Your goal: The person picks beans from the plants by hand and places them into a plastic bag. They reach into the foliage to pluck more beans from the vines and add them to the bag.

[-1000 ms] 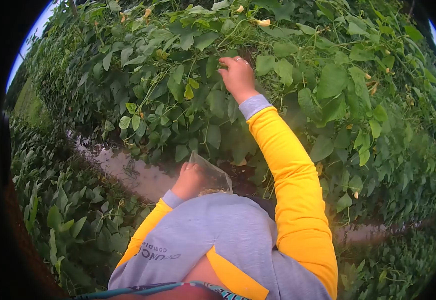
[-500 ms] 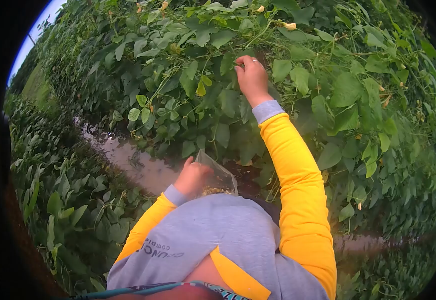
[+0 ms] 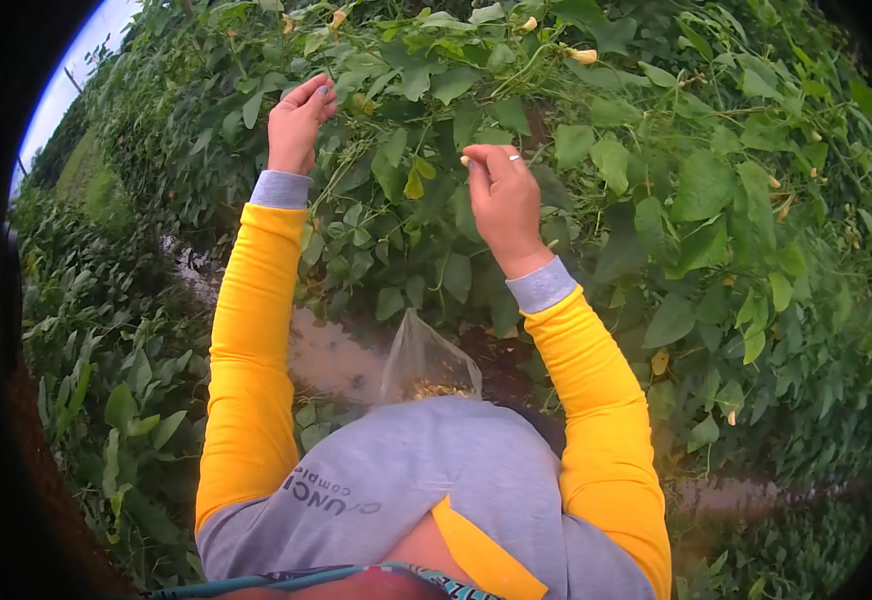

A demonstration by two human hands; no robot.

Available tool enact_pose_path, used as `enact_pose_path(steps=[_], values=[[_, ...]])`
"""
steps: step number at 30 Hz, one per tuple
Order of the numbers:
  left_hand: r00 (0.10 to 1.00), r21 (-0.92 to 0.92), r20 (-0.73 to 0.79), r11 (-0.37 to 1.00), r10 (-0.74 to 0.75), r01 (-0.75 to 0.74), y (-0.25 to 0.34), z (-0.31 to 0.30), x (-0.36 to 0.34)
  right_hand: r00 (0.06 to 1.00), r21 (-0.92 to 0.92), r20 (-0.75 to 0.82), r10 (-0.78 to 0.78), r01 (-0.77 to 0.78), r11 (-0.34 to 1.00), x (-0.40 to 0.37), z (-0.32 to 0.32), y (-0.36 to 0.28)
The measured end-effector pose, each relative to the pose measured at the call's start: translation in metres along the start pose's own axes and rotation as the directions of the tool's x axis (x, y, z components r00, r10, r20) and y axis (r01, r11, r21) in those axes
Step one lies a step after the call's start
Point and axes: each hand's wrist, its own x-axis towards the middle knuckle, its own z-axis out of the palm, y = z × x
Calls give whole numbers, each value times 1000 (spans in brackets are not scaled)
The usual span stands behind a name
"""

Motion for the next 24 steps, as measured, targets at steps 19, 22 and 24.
enact_pose_path(steps=[19,22,24], values=[[972,521,217,831,89,-192,15,-8,113,709,-89,644,288,-305,948,-229,-30,-9],[950,738,311,622,32,-262,27,-31,114,697,-77,657,285,-314,946,-226,-32,-14],[936,843,353,429,17,-325,41,-37,96,736,-95,617,278,-281,955,-224,-33,-13]])
